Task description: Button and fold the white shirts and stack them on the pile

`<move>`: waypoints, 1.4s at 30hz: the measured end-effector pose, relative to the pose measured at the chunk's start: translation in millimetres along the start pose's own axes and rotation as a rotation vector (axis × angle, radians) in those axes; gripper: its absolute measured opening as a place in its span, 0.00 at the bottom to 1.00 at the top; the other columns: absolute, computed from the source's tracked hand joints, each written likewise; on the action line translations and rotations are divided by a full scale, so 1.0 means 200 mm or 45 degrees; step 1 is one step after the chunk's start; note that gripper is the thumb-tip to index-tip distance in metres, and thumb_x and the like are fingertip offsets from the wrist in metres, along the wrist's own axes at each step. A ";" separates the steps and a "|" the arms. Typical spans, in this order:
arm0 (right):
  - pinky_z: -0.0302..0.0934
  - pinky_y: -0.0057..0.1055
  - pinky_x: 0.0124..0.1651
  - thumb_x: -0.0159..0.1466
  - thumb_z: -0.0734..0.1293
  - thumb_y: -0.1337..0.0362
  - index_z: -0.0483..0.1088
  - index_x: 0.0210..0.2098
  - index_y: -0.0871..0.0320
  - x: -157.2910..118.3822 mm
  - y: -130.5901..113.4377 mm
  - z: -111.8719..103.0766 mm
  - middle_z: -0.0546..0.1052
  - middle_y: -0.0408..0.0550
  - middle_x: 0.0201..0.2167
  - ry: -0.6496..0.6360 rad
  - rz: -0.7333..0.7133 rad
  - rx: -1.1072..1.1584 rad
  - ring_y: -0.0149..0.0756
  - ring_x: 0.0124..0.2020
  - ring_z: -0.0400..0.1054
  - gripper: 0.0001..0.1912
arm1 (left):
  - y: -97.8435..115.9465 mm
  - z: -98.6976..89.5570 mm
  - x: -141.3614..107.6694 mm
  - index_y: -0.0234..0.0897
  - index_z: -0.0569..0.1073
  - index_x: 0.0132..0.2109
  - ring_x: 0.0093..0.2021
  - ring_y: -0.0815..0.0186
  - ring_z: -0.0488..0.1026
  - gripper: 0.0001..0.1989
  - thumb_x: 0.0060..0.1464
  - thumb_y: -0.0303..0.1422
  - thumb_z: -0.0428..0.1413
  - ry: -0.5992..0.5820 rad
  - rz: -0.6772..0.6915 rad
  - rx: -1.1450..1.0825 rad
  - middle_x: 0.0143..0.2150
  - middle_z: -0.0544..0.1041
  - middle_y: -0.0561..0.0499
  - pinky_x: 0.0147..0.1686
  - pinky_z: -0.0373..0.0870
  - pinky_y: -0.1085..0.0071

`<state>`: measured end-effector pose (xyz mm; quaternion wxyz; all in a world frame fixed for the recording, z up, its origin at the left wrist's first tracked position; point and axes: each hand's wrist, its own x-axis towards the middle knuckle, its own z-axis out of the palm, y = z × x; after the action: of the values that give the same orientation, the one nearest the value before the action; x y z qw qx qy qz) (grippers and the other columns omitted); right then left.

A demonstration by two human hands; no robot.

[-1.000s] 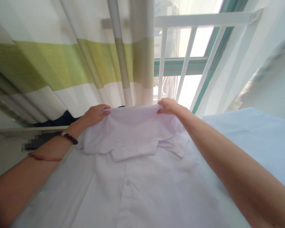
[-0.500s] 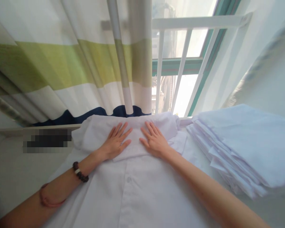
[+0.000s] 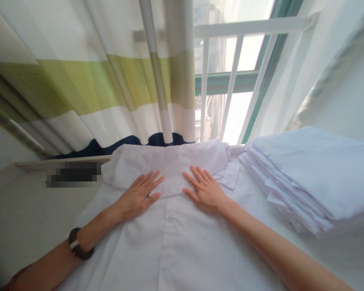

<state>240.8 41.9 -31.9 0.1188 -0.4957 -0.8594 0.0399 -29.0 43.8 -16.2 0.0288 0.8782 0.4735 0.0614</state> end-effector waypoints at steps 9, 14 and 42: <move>0.40 0.49 0.66 0.67 0.50 0.44 0.53 0.66 0.55 -0.05 -0.02 -0.05 0.48 0.55 0.69 -0.039 -0.028 0.070 0.50 0.68 0.40 0.33 | 0.05 -0.04 -0.05 0.42 0.62 0.63 0.64 0.56 0.55 0.23 0.64 0.43 0.43 0.166 0.030 -0.035 0.64 0.60 0.46 0.63 0.49 0.54; 0.55 0.38 0.59 0.69 0.51 0.54 0.68 0.49 0.54 -0.08 0.03 -0.06 0.67 0.53 0.57 0.243 0.003 0.394 0.39 0.57 0.62 0.20 | 0.02 -0.12 -0.05 0.38 0.73 0.45 0.48 0.61 0.69 0.15 0.62 0.39 0.46 0.191 -0.029 -0.368 0.45 0.74 0.48 0.52 0.64 0.63; 0.63 0.39 0.47 0.65 0.59 0.59 0.71 0.40 0.54 -0.05 0.07 0.02 0.76 0.49 0.44 0.434 0.182 0.419 0.41 0.42 0.71 0.10 | -0.07 -0.07 0.03 0.37 0.69 0.35 0.32 0.65 0.68 0.09 0.58 0.36 0.48 0.091 -0.092 -0.590 0.33 0.72 0.52 0.34 0.65 0.71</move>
<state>255.5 41.2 -40.1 0.3380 -0.5289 -0.7716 0.1035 -39.0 55.9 -3.8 0.2148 0.8279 0.4785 0.1985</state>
